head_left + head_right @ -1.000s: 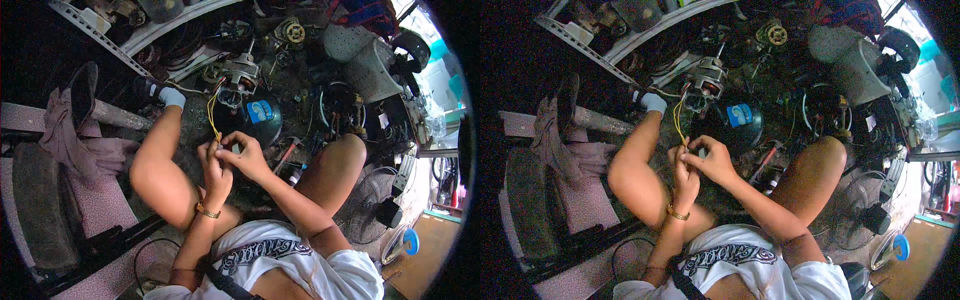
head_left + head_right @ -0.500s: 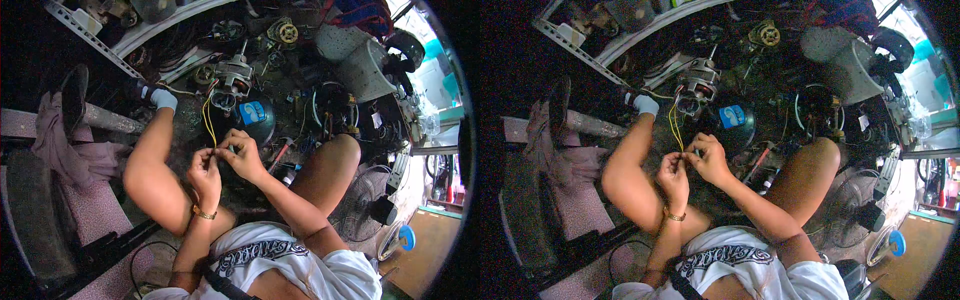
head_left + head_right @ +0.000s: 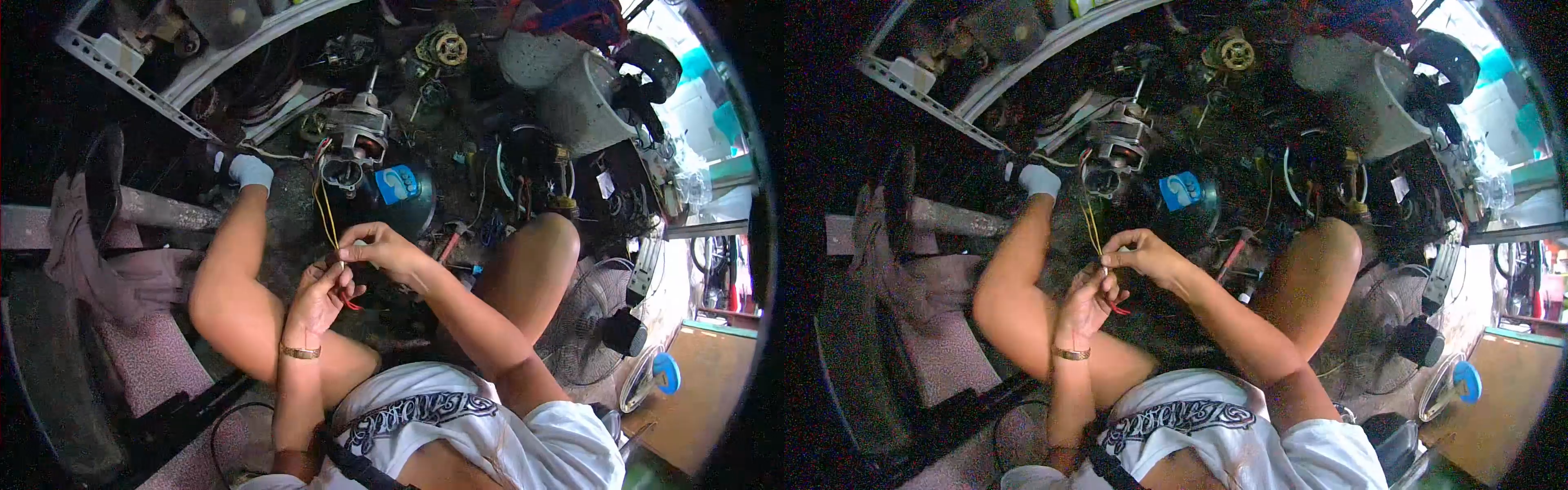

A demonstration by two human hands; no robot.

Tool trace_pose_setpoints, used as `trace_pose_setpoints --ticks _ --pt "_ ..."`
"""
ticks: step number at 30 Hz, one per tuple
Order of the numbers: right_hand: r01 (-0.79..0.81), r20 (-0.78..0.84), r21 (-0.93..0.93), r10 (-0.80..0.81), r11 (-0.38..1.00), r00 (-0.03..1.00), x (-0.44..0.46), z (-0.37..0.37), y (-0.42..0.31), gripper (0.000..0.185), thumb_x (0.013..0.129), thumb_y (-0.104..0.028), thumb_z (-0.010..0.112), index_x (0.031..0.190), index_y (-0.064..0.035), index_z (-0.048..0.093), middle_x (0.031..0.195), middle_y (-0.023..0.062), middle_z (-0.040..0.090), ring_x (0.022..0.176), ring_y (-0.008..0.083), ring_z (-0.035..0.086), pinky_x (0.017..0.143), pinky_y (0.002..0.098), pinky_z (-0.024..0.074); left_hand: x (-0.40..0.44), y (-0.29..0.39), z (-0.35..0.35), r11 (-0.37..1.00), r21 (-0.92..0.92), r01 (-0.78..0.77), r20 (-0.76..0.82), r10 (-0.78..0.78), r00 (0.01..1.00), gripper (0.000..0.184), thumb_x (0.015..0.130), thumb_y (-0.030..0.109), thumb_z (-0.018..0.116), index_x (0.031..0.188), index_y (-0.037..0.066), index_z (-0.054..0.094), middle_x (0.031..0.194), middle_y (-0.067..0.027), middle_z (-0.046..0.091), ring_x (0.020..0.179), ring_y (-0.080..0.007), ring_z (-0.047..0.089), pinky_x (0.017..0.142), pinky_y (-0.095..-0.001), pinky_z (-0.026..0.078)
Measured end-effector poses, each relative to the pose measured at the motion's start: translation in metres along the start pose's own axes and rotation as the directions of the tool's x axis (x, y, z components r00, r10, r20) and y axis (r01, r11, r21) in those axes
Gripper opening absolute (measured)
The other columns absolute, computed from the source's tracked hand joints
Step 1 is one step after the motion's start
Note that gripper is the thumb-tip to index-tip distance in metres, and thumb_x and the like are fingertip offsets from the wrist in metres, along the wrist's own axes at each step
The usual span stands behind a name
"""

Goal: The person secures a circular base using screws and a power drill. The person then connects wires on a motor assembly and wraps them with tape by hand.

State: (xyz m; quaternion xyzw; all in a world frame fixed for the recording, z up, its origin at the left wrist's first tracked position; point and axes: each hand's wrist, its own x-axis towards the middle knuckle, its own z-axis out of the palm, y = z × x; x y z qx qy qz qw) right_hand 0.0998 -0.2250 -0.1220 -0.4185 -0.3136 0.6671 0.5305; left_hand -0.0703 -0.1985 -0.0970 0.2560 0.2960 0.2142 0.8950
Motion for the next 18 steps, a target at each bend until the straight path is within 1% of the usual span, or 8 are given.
trace_pose_setpoints --ticks 1,4,5,12,14,15,16,18 --pt "-0.118 0.079 0.143 0.107 0.983 0.991 0.001 -0.001 -0.002 0.015 0.076 -0.013 0.074 0.085 -0.0038 0.066 0.079 0.0021 0.065 0.067 0.0104 0.057 0.063 0.0246 0.0463 -0.001 0.002 0.001 0.999 -0.034 0.019 0.016 -0.018 1.0 0.01 0.093 0.018 0.055 0.097 0.01 0.058 0.068 0.002 0.05 0.061 -0.0095 0.052 0.076 -0.0354 0.055" --pt "-0.217 0.209 0.189 0.176 0.958 0.962 0.004 -0.006 -0.009 0.019 0.074 -0.016 0.076 0.084 -0.004 0.066 0.079 0.0006 0.063 0.07 0.0087 0.055 0.061 0.022 0.0424 -0.003 0.003 0.0 0.999 -0.024 0.029 0.038 -0.028 0.999 0.012 0.093 0.018 0.054 0.099 0.008 0.058 0.068 0.0019 0.05 0.061 -0.0102 0.052 0.078 -0.0379 0.055" --pt "-0.129 0.24 0.033 0.118 0.991 0.964 0.013 -0.008 -0.01 0.02 0.074 -0.017 0.076 0.083 -0.0033 0.065 0.075 0.0006 0.063 0.067 0.0092 0.057 0.061 0.0218 0.044 -0.004 0.004 0.002 1.0 0.017 0.008 0.041 -0.009 0.999 0.013 0.093 0.018 0.054 0.098 0.006 0.057 0.067 0.0008 0.05 0.062 -0.011 0.052 0.081 -0.0391 0.053" --pt "-0.068 0.105 0.133 0.054 0.989 0.993 0.018 -0.007 0.012 0.02 0.077 -0.023 0.074 0.084 -0.0073 0.064 0.07 -0.0006 0.06 0.06 0.0071 0.052 0.053 0.0213 0.0377 -0.005 -0.01 -0.002 0.882 0.435 -0.183 -0.141 0.268 0.953 0.013 0.096 0.018 0.05 0.098 0.006 0.055 0.077 -0.0021 0.053 0.071 -0.0147 0.054 0.088 -0.0355 0.048" --pt "-0.131 -0.148 0.011 0.131 0.991 0.98 0.017 -0.027 0.02 0.02 0.081 -0.025 0.069 0.089 -0.0086 0.062 0.07 -0.0015 0.056 0.06 0.0084 0.05 0.053 0.0226 0.0383 -0.005 -0.006 0.003 0.942 0.262 -0.209 -0.267 0.279 0.922 0.011 0.094 0.016 0.052 0.099 0.007 0.055 0.084 -0.0027 0.057 0.076 -0.016 0.056 0.089 -0.0373 0.047" --pt "-0.04 -0.214 -0.044 0.029 0.998 0.976 0.018 -0.045 0.034 0.02 0.084 -0.025 0.063 0.095 -0.0089 0.059 0.071 -0.0019 0.053 0.061 0.0093 0.048 0.052 0.0237 0.0376 -0.005 -0.004 0.004 0.957 0.19 -0.221 -0.31 0.272 0.911 0.01 0.093 0.015 0.053 0.1 0.007 0.056 0.086 -0.0028 0.058 0.078 -0.0165 0.057 0.089 -0.0386 0.047" --pt "-0.122 -0.362 0.048 0.131 0.991 0.923 0.014 -0.062 0.036 0.018 0.085 -0.021 0.06 0.097 -0.0082 0.058 0.072 -0.001 0.054 0.063 0.0099 0.048 0.052 0.025 0.0373 -0.005 -0.001 0.005 0.964 0.119 -0.236 -0.353 0.264 0.898 0.01 0.093 0.013 0.055 0.101 0.008 0.056 0.088 -0.003 0.059 0.081 -0.017 0.057 0.09 -0.0399 0.047" --pt "-0.157 -0.573 0.039 0.151 0.987 0.806 0.037 -0.165 0.131 0.018 0.087 -0.02 0.057 0.098 -0.0057 0.056 0.074 0.0012 0.053 0.064 0.0127 0.05 0.052 0.0283 0.0396 -0.004 0.002 -0.007 0.973 -0.081 -0.215 -0.317 0.18 0.931 0.011 0.09 0.01 0.057 0.101 0.007 0.058 0.088 -0.004 0.061 0.081 -0.0164 0.059 0.089 -0.039 0.048"
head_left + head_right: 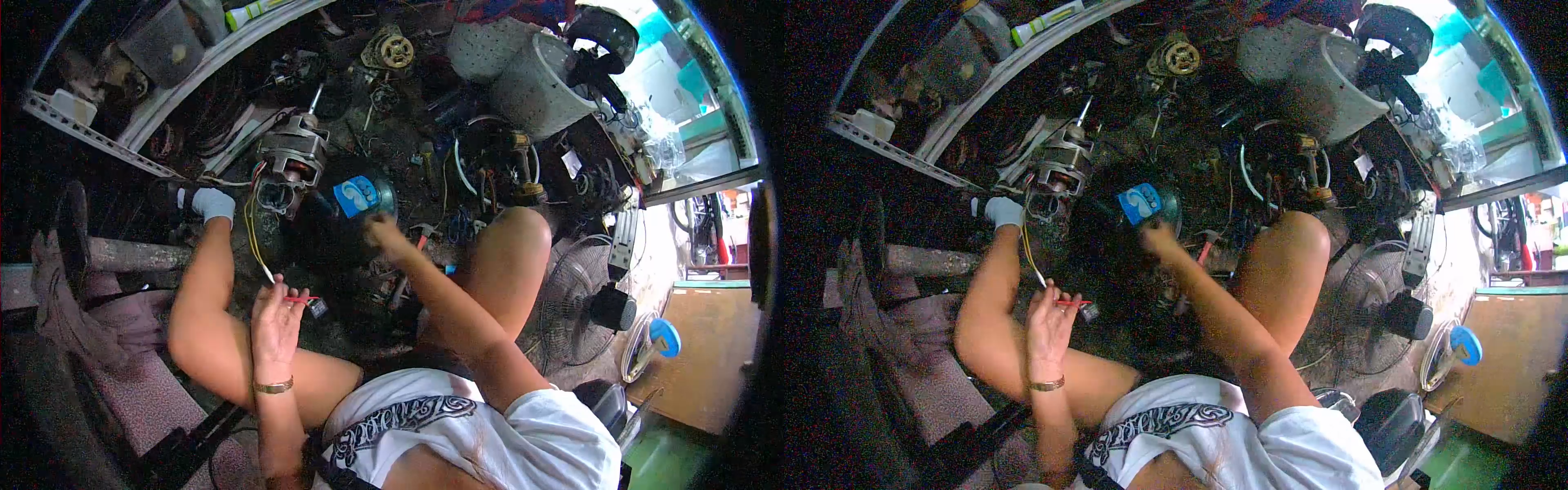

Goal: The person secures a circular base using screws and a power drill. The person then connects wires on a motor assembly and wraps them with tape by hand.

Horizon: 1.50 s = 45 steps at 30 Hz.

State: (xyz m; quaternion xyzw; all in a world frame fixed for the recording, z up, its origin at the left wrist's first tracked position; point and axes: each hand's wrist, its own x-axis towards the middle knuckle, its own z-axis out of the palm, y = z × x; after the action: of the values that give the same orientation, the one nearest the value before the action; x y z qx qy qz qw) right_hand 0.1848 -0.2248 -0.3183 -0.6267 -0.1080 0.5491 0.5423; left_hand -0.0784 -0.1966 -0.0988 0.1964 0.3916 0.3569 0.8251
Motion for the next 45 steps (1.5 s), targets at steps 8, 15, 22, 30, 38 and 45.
trace_pose_setpoints --ticks 8,15,22,30,38,45 --pt "-0.213 -0.732 -0.429 -0.199 0.878 0.652 -0.008 -0.043 -0.086 0.087 0.071 -0.044 0.073 0.136 -0.0047 0.029 0.136 0.0251 0.031 0.122 0.0431 0.036 0.098 0.0504 0.0353 0.007 0.0 0.04 0.983 0.17 -0.065 0.137 0.042 0.99 0.013 0.086 0.006 0.062 0.098 0.009 0.056 0.084 -0.0012 0.06 0.078 -0.0136 0.06 0.086 -0.0376 0.05" --pt "0.602 0.467 0.049 -0.552 0.797 0.691 -0.16 0.059 -0.123 0.07 0.076 -0.03 0.075 0.13 -0.0049 0.039 0.13 0.0081 0.042 0.12 0.0188 0.042 0.097 0.0342 0.0364 0.014 0.026 0.072 0.981 0.148 -0.122 0.238 0.084 0.968 0.016 0.085 0.006 0.064 0.099 0.005 0.056 0.09 -0.0084 0.065 0.081 -0.0158 0.064 0.078 -0.0315 0.054" --pt "0.423 0.335 0.148 -0.448 0.894 0.829 -0.194 0.082 -0.146 0.055 0.08 -0.022 0.071 0.122 -0.0042 0.041 0.101 0.0087 0.054 0.077 0.0143 0.057 0.065 0.0284 0.0497 0.024 0.056 0.088 0.957 0.237 -0.168 0.374 0.07 0.925 0.015 0.09 0.012 0.059 0.104 0.006 0.058 0.092 -0.0074 0.064 0.083 -0.0149 0.062 0.076 -0.0293 0.053" --pt "0.099 0.488 0.552 -0.417 0.828 0.767 -0.207 0.07 -0.157 0.057 0.088 -0.042 0.059 0.126 -0.0051 0.039 0.096 0.0126 0.057 0.058 0.0167 0.055 0.048 0.0265 0.0445 0.026 0.046 0.08 0.942 0.29 -0.17 0.408 0.039 0.912 0.022 0.093 0.018 0.056 0.111 0.006 0.056 0.086 -0.0027 0.062 0.071 -0.0076 0.057 0.065 -0.0227 0.05" --pt "0.176 0.428 0.444 -0.381 0.878 0.82 -0.202 0.063 -0.167 0.054 0.08 -0.035 0.07 0.123 -0.0085 0.05 0.091 0.0109 0.06 0.062 0.0184 0.057 0.052 0.0273 0.0463 0.027 0.107 0.092 0.326 0.8 -0.503 0.511 0.066 0.857 0.029 0.085 0.013 0.062 0.112 0.004 0.056 0.097 -0.0007 0.06 0.086 -0.0084 0.056 0.075 -0.0218 0.045" --pt "0.624 -0.019 0.224 -0.637 0.748 0.77 -0.135 0.062 -0.198 0.055 0.085 -0.015 0.066 0.131 -0.007 0.037 0.112 0.0139 0.054 0.084 0.0232 0.062 0.076 0.0381 0.0535 0.06 0.179 0.153 0.01 0.773 -0.635 0.593 -0.369 0.716 0.016 0.077 0.007 0.067 0.093 0.003 0.067 0.077 -0.0025 0.066 0.073 -0.0097 0.061 0.068 -0.024 0.048"
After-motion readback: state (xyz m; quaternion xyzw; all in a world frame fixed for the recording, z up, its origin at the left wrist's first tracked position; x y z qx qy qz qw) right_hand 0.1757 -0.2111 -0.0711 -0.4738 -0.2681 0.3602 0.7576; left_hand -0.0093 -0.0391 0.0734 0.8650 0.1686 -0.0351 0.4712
